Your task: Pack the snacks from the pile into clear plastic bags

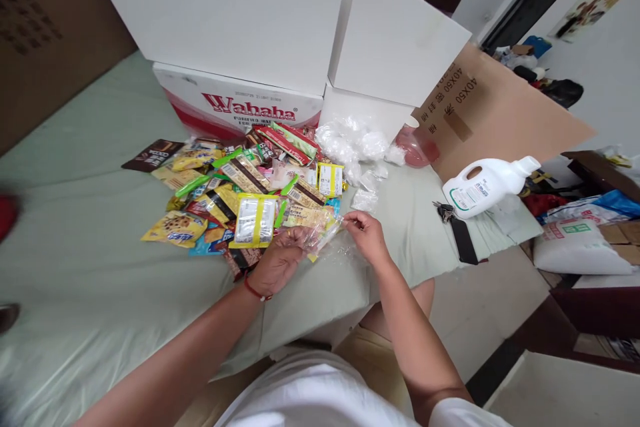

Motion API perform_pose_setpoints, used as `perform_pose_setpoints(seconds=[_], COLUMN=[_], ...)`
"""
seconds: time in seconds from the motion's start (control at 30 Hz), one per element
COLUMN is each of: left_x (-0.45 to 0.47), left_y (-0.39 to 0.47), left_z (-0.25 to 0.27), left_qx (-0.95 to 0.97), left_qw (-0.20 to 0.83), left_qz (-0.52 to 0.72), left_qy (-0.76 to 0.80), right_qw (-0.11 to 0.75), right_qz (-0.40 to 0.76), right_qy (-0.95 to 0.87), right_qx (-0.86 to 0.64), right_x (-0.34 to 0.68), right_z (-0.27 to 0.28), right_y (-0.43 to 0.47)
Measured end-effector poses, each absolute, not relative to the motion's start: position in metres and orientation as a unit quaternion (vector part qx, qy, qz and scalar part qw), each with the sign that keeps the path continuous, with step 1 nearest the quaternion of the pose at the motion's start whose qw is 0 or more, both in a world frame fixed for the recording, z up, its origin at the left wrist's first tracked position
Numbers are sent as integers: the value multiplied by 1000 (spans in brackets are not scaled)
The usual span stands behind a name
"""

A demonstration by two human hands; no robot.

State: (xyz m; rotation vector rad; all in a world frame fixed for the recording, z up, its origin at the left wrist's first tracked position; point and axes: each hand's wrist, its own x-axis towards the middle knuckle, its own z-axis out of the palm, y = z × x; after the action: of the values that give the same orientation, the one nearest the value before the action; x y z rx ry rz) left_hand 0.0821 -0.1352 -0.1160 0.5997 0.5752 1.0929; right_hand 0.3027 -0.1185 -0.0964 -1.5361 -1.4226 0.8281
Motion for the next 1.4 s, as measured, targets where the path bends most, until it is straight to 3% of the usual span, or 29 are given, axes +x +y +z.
perform_pose_setpoints(seconds=[0.13,0.33,0.53,1.0,1.23,1.4], left_x=[76,74,86,99,94,96], left_y=[-133,-130,-134,-135,-137,-133], left_z=[-119,-122,-130,-145,-141,-147], left_qx=[247,258,350,380,459,429], left_qw=[811,835,755,639,571,585], left_qz=[465,392,433,516,512,501], left_qy=[255,286,346,424,448,472], right_qw=[435,359,314,350,204,198], right_qz=[276,209,196,109,16,-35], right_qy=[-591,-698,-743,-749,-864,-860], right_qx=[-621,-583,-558,-552,-461,-468], right_x=[307,310,301,291,258,272], right_z=[-87,-69,-66,-68,-61,-56], right_y=[-123,-137,-147,-173,-142,-170])
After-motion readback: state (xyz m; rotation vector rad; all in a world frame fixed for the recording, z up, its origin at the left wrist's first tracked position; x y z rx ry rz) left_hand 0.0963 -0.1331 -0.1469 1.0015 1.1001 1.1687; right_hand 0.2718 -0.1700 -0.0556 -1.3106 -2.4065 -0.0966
